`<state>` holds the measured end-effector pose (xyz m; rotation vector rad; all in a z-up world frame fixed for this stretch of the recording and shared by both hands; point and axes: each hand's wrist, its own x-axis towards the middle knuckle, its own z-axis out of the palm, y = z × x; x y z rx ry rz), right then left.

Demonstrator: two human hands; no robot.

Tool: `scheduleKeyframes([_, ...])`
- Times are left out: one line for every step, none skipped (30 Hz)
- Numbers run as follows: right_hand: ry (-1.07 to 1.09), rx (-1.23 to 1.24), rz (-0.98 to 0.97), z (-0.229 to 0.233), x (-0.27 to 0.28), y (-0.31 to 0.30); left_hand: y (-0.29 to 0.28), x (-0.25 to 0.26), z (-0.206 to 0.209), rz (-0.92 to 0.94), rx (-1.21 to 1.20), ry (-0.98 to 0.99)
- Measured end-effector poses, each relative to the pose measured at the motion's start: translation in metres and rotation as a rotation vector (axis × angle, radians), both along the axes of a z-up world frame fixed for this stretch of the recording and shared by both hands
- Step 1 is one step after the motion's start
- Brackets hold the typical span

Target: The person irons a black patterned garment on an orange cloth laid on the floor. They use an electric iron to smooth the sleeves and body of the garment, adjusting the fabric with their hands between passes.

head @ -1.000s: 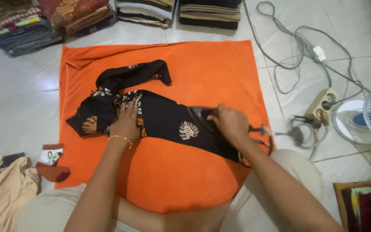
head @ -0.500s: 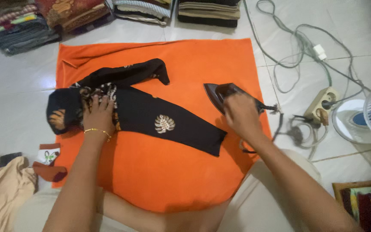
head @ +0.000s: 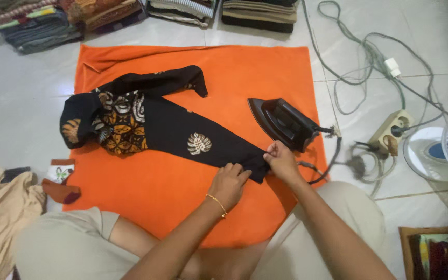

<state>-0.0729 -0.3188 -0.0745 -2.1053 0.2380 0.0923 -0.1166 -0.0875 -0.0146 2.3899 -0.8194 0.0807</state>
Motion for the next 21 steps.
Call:
scheduleKeyframes([-0.083,-0.222,0.055,0.010,-0.006,0.001,-0.004,-0.004,-0.007,0.031,0.002,-0.023])
scheduleKeyframes([-0.168,-0.443,0.106,0.024,-0.010,0.005,-0.007,-0.005,-0.012,0.057,0.005,-0.049])
scheduleKeyframes([-0.227,-0.590,0.098,0.042,-0.012,0.013,-0.009,-0.007,-0.015,0.084,0.008,-0.075])
scheduleKeyframes([-0.287,-0.737,0.087,0.061,-0.011,0.022,-0.013,-0.007,-0.017,0.097,0.014,-0.093])
scheduleKeyframes([-0.346,-0.884,0.074,0.081,-0.009,0.028,-0.016,-0.008,-0.018,0.110,0.021,-0.112])
scheduleKeyframes([-0.471,-0.936,0.064,0.101,-0.005,0.030,-0.019,-0.009,-0.020,0.128,0.026,-0.128])
scheduleKeyframes([-0.596,-0.986,0.053,0.120,0.004,0.029,-0.021,-0.009,-0.021,0.125,0.001,-0.160])
scheduleKeyframes([-0.624,-0.995,0.026,0.136,0.011,0.026,-0.022,-0.010,-0.022,0.121,-0.022,-0.188])
scheduleKeyframes([-0.652,-1.002,-0.001,0.146,0.022,0.024,-0.023,-0.011,-0.022,0.116,-0.045,-0.216])
scheduleKeyframes([-0.542,-0.956,0.011,0.151,0.036,0.021,-0.024,-0.012,-0.023,0.110,-0.038,-0.204])
scheduleKeyframes([-0.432,-0.907,0.023,0.154,0.051,0.013,-0.025,-0.012,-0.024,0.104,-0.031,-0.192])
scheduleKeyframes([-0.324,-0.859,0.034,0.153,0.065,0.004,-0.028,-0.013,-0.024,0.097,-0.027,-0.182])
scheduleKeyframes([-0.237,-0.826,0.065,0.148,0.076,-0.003,-0.029,-0.014,-0.024,0.086,-0.020,-0.166])
scheduleKeyframes([-0.153,-0.794,0.098,0.141,0.087,-0.010,-0.030,-0.015,-0.024,0.078,-0.015,-0.152])
scheduleKeyframes([-0.069,-0.760,0.131,0.135,0.096,-0.016,-0.030,-0.016,-0.023,0.070,-0.009,-0.138])
scheduleKeyframes([-0.037,-0.746,0.169,0.131,0.103,-0.020,-0.027,-0.020,-0.021,0.054,-0.070,-0.114])
scheduleKeyframes([-0.005,-0.733,0.207,0.130,0.109,-0.023,-0.024,-0.024,-0.019,0.038,-0.130,-0.091])
scheduleKeyframes([0.028,-0.720,0.241,0.131,0.112,-0.023,-0.021,-0.026,-0.015,0.018,-0.191,-0.068])
scheduleKeyframes([0.013,-0.703,0.231,0.134,0.111,-0.020,-0.016,-0.025,-0.012,0.050,-0.243,-0.059])
scheduleKeyframes([0.002,-0.687,0.223,0.138,0.103,-0.016,-0.009,-0.026,-0.010,0.083,-0.297,-0.047])
scheduleKeyframes([-0.009,-0.671,0.216,0.145,0.094,-0.010,-0.002,-0.025,-0.009,0.115,-0.350,-0.034])
